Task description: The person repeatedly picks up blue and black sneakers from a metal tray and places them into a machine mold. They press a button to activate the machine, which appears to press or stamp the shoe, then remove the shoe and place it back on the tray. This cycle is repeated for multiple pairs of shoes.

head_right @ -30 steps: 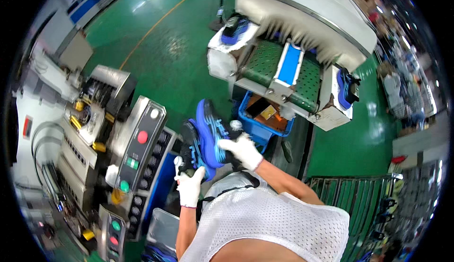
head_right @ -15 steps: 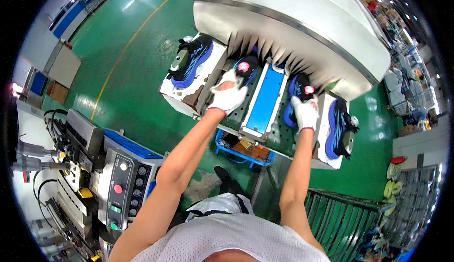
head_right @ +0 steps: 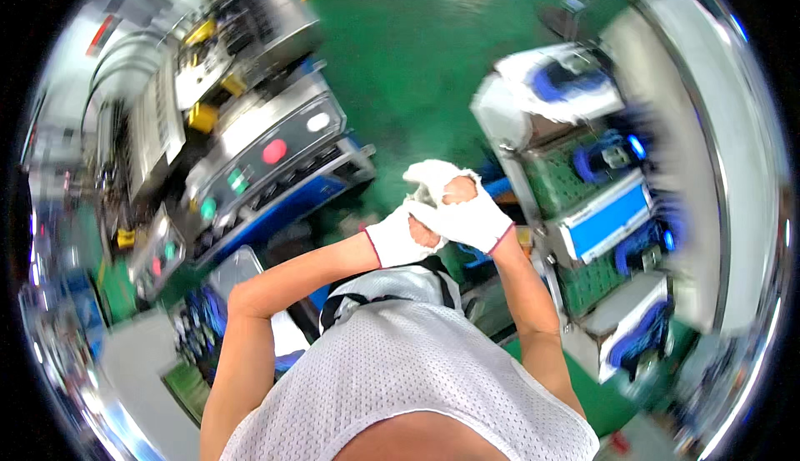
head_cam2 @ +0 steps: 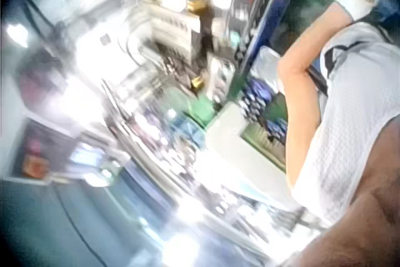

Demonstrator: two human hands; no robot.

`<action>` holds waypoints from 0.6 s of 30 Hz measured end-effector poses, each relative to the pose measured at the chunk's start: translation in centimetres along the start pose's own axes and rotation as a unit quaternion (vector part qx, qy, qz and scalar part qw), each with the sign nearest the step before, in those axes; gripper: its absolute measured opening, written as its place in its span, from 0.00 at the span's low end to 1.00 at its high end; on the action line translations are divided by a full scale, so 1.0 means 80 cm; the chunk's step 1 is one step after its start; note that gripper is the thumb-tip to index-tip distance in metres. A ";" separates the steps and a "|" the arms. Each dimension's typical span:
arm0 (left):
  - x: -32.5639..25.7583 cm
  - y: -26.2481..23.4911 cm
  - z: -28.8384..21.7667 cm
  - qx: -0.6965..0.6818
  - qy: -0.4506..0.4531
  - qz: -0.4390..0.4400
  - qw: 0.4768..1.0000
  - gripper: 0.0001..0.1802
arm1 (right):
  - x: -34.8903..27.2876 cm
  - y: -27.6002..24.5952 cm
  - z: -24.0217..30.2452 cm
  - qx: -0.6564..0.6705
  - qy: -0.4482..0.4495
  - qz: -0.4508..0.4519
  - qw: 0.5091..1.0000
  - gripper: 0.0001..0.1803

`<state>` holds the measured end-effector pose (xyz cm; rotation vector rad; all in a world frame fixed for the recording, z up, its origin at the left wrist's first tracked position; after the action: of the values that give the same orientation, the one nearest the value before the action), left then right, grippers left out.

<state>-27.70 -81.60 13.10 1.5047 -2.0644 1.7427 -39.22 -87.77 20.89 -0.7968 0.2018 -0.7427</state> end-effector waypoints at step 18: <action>-0.507 -0.236 -0.140 0.098 -0.483 -0.140 0.858 0.16 | 0.129 0.508 0.399 -0.038 -0.394 0.497 0.772 0.08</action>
<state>0.64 -45.63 7.34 3.0116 -1.7666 1.1899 3.45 -57.41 15.28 -0.8748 -0.1255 0.6382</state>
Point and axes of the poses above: each hand's wrist, its own x-axis towards the middle knuckle, its own y-axis out of the palm, z = x × y, the point moved 2 cm from there along x, towards the middle knuckle, and after that the axes turned 2 degrees about -x, right-handed, at the moved point
